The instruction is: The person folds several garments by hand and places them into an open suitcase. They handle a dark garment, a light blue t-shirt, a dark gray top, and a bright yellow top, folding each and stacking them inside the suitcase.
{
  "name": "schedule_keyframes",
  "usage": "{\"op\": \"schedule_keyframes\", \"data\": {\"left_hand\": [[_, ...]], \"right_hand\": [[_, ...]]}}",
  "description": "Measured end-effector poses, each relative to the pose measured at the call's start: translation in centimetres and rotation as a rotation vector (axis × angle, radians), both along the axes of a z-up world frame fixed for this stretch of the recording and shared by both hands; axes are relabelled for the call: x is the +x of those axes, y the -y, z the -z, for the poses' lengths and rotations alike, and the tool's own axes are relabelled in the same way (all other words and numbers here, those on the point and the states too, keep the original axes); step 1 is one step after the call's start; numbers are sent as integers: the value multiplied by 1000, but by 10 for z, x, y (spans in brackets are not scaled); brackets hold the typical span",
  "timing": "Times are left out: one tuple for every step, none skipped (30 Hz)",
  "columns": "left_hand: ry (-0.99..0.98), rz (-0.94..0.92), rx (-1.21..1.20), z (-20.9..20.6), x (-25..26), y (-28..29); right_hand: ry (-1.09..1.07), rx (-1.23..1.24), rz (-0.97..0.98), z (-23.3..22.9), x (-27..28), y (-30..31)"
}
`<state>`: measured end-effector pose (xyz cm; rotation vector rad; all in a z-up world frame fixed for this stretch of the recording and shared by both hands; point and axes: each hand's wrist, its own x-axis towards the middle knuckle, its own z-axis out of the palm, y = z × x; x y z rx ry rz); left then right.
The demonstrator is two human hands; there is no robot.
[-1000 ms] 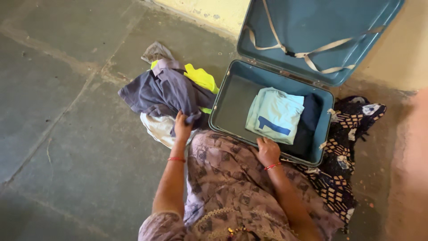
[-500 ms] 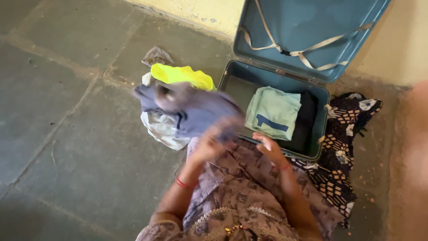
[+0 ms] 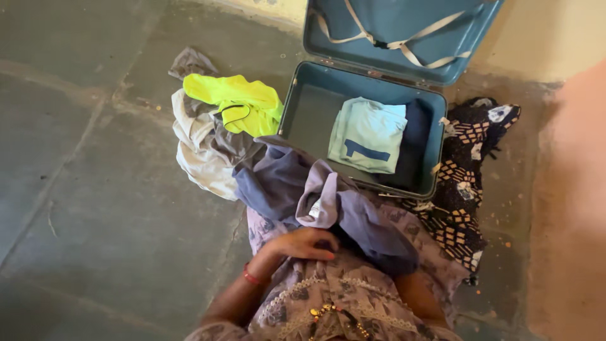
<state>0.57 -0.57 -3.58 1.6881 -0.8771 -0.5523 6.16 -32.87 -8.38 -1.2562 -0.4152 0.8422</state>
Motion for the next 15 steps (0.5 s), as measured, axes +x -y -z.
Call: {"op": "schedule_keyframes", "data": {"left_hand": [[-56, -86, 7, 4, -2, -12], [-114, -172, 12, 10, -4, -23], [-171, -258, 18, 18, -6, -34], [-211, -419, 46, 26, -8, -44], [-249, -580, 76, 36, -10, -55], [-284, -697, -9, 45, -7, -66], [-319, -813, -94, 54, -2, -75], [-355, -947, -198, 63, 6, -81], [-391, -1080, -303, 70, 12, -84], [-300, -1140, -338, 74, 20, -85], [-206, -1198, -373, 76, 30, -86], [-109, -1253, -408, 76, 40, -85], [-71, -1250, -360, 75, 50, -80], [-34, -1245, -309, 72, 57, -71], [3, -1240, -260, 70, 62, -60]], "right_hand": [[10, 8, -13, 6, 4, 4], [27, 14, -29, 10, 7, 10], [53, 16, -53, 13, 11, 16], [84, 18, -72, 13, 13, 23], [146, 7, -110, 10, 18, 31], [224, -17, -150, 5, 20, 36], [296, -43, -182, -1, 20, 41], [420, -111, -219, -8, 19, 41], [547, -212, -241, -16, 14, 39], [680, -299, -266, -26, 10, 35], [719, -351, -350, -35, 6, 26], [758, -402, -435, -44, 3, 14], [796, -454, -519, -54, 0, 5], [807, -413, -528, -64, -4, -2], [817, -371, -536, -74, -5, -7]]}}
